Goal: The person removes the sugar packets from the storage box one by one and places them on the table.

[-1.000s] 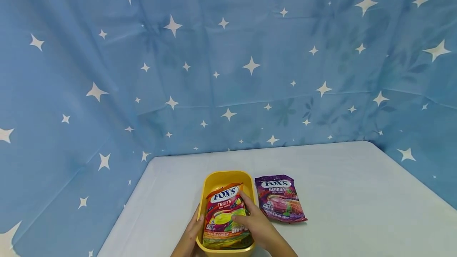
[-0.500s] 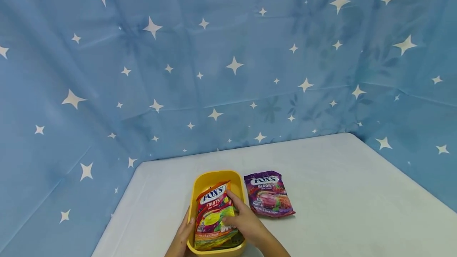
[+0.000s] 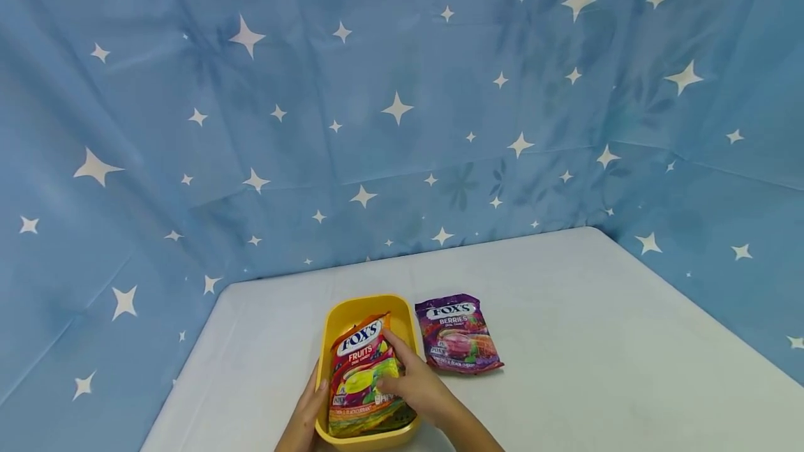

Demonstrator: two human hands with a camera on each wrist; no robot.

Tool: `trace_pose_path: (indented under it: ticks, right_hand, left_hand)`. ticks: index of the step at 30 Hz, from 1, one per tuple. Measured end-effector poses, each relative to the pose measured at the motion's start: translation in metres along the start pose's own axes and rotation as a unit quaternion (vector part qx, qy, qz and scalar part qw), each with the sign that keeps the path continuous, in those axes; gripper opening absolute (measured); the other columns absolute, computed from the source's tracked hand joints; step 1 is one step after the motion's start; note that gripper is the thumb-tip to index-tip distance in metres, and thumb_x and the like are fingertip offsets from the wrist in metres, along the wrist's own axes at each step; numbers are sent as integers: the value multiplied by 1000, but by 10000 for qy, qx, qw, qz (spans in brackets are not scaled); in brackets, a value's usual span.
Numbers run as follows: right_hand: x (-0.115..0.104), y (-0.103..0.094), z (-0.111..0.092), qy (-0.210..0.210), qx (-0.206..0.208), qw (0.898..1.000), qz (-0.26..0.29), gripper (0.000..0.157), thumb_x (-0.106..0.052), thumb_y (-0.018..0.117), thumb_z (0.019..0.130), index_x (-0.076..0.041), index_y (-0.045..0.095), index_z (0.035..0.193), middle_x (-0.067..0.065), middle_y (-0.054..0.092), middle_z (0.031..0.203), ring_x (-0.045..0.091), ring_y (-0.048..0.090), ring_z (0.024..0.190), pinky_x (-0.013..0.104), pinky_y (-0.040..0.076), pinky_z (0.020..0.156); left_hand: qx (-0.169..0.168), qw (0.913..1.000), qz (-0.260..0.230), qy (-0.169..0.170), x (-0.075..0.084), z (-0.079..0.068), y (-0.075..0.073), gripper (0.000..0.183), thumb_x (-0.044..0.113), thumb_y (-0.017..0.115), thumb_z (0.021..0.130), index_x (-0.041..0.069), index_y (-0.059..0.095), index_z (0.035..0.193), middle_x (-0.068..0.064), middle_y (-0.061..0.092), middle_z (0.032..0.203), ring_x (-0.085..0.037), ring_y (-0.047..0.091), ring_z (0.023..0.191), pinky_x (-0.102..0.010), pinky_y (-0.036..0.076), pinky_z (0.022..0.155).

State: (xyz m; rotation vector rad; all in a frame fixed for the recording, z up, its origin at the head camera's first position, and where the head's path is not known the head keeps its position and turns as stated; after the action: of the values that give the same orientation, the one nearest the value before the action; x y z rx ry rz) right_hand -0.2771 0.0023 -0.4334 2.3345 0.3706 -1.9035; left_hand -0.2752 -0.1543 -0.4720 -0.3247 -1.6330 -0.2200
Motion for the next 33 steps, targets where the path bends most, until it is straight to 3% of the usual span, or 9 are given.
trace_pose_path:
  ticks: [3, 8, 12, 19, 27, 33]
  right_hand:
    - [1, 3, 0, 9, -27, 10000, -58, 82, 1, 68, 81, -21, 29, 150, 22, 34, 149, 40, 52, 120, 55, 46, 98]
    - [-2, -1, 1, -94, 45, 9998, -142, 81, 1, 66, 81, -21, 30, 150, 22, 31, 151, 45, 45, 127, 58, 41, 101]
    - [0, -6, 0, -103, 38, 9999, 26, 80, 4, 63, 82, -18, 28, 150, 24, 27, 153, 47, 38, 131, 61, 36, 104]
    - [-1, -10, -2, -239, 59, 9991, 355, 82, 9, 60, 82, -17, 24, 151, 25, 24, 154, 49, 34, 133, 62, 32, 107]
    - [-8, -11, -3, -428, -8, 9970, 648, 83, 8, 58, 82, -16, 22, 152, 23, 21, 155, 46, 35, 135, 59, 32, 108]
    - [-4, -6, -3, -385, -38, 9956, 848, 83, 10, 58, 82, -16, 22, 152, 23, 22, 155, 44, 39, 132, 55, 39, 106]
  left_hand:
    - [21, 9999, 96, -43, -2, -3, -2, 70, 39, 22, 104, -1, -14, 149, -35, -4, 152, -53, 11, 139, -58, 24, 112]
    - [178, 9998, 56, -21, -2, 2, -4, 73, 42, 26, 103, 1, -11, 150, -31, -8, 154, -51, -3, 141, -62, 7, 112]
    - [240, 9997, 71, -55, -4, 4, -1, 71, 39, 27, 103, 1, -10, 150, -31, -8, 154, -51, -4, 140, -63, 5, 111]
    - [537, 9975, 207, -400, -5, 9, -6, 75, 48, 29, 101, 3, -5, 151, -26, -7, 156, -48, -7, 142, -62, 2, 112]
    - [582, 9974, 217, -371, 1, 9, -7, 75, 47, 30, 101, 3, -6, 151, -25, -9, 156, -46, -12, 142, -63, -6, 111]
    - [270, 9984, 240, 424, 6, 0, -3, 65, 32, 25, 104, -1, -8, 150, -34, -2, 153, -53, 2, 140, -59, 16, 114]
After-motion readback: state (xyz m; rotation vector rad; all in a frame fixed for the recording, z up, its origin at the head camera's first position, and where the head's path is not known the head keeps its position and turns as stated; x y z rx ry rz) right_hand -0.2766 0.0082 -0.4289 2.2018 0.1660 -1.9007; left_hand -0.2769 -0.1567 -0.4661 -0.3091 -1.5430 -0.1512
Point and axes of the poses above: each hand's wrist, its own z-axis towards the middle knuckle, its own y-axis out of the palm, x = y × z, the point moved 10 cm from there along z, towards the middle knuckle
